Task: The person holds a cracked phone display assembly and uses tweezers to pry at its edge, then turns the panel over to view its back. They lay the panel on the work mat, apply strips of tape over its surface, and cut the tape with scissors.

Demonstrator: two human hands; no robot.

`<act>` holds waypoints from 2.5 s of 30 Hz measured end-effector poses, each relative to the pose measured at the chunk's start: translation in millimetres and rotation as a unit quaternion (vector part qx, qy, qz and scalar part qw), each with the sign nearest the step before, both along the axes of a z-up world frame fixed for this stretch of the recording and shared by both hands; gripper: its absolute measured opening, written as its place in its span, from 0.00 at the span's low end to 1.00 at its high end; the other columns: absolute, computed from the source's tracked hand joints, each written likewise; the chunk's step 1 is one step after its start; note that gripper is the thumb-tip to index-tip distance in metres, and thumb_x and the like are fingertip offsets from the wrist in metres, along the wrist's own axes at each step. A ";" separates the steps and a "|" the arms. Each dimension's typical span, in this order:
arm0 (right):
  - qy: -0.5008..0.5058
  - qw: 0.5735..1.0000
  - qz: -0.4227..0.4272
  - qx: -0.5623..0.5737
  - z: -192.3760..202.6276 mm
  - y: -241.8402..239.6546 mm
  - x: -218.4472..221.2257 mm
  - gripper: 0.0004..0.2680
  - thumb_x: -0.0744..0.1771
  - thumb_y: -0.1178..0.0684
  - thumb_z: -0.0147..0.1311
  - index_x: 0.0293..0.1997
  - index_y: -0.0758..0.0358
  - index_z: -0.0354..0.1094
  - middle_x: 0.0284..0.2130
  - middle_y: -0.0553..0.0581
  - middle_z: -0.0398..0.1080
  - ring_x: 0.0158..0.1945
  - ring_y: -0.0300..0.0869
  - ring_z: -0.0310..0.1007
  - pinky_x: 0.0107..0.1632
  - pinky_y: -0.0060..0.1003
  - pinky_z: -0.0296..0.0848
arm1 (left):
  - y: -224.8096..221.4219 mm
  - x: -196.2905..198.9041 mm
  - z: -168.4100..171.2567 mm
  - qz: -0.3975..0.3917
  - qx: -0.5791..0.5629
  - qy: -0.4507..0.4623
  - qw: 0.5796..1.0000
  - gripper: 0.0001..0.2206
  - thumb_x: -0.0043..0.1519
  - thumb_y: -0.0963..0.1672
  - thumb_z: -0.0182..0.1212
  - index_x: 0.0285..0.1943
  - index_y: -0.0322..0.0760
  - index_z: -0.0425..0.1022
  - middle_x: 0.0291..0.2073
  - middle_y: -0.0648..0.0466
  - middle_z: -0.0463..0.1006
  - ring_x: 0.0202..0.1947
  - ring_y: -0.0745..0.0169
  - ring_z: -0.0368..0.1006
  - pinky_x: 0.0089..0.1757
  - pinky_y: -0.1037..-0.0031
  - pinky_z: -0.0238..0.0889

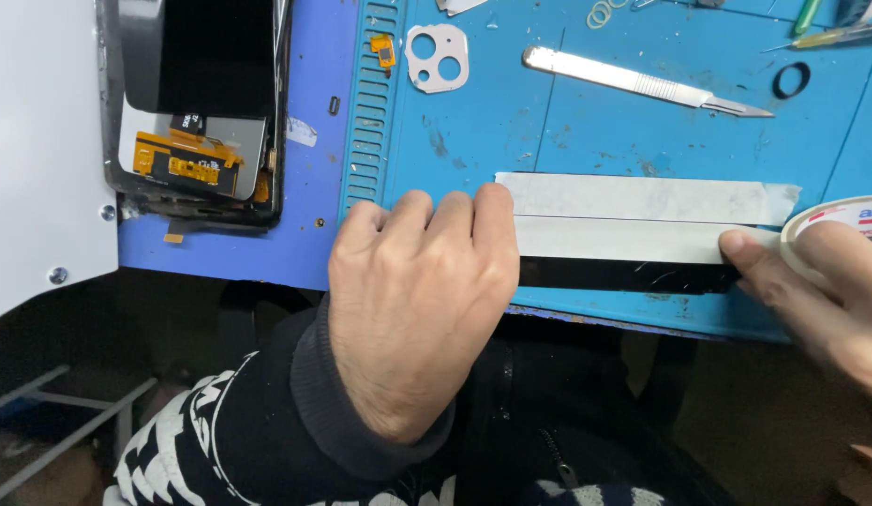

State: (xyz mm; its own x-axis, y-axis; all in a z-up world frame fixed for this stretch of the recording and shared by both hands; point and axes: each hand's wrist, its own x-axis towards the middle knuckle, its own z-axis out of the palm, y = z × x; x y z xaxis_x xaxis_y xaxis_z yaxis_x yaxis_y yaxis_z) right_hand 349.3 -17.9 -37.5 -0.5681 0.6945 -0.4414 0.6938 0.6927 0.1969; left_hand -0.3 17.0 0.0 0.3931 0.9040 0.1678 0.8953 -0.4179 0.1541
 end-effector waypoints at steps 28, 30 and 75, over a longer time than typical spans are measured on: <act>-0.174 0.980 0.087 0.044 31.6 32.7 -32.2 0.23 0.66 0.45 0.45 0.74 0.45 0.58 0.38 0.47 0.66 0.19 0.31 0.71 0.22 0.30 0.75 | -28.5 -24.7 9.0 0.024 0.179 0.036 0.983 0.07 0.61 0.37 0.65 0.46 0.36 0.77 0.32 0.54 0.72 0.32 0.59 0.70 0.47 0.59 0.61; -0.136 0.984 0.091 0.067 26.9 30.4 -27.7 0.22 0.67 0.45 0.46 0.72 0.44 0.61 0.35 0.47 0.66 0.19 0.33 0.71 0.22 0.32 0.73 | -41.6 -27.3 0.3 -0.027 0.199 -0.039 0.979 0.14 0.64 0.39 0.64 0.59 0.34 0.78 0.47 0.51 0.78 0.47 0.54 0.73 0.55 0.53 0.59; -0.151 0.979 0.006 0.136 46.5 44.0 -40.5 0.11 0.67 0.36 0.50 0.46 0.45 0.73 0.09 0.48 0.68 0.10 0.35 0.66 0.19 0.37 0.65 | -43.8 106.4 -42.7 -0.132 0.102 0.084 0.982 0.59 0.45 0.71 0.56 0.77 0.27 0.61 0.73 0.32 0.60 0.70 0.24 0.60 0.68 0.38 0.44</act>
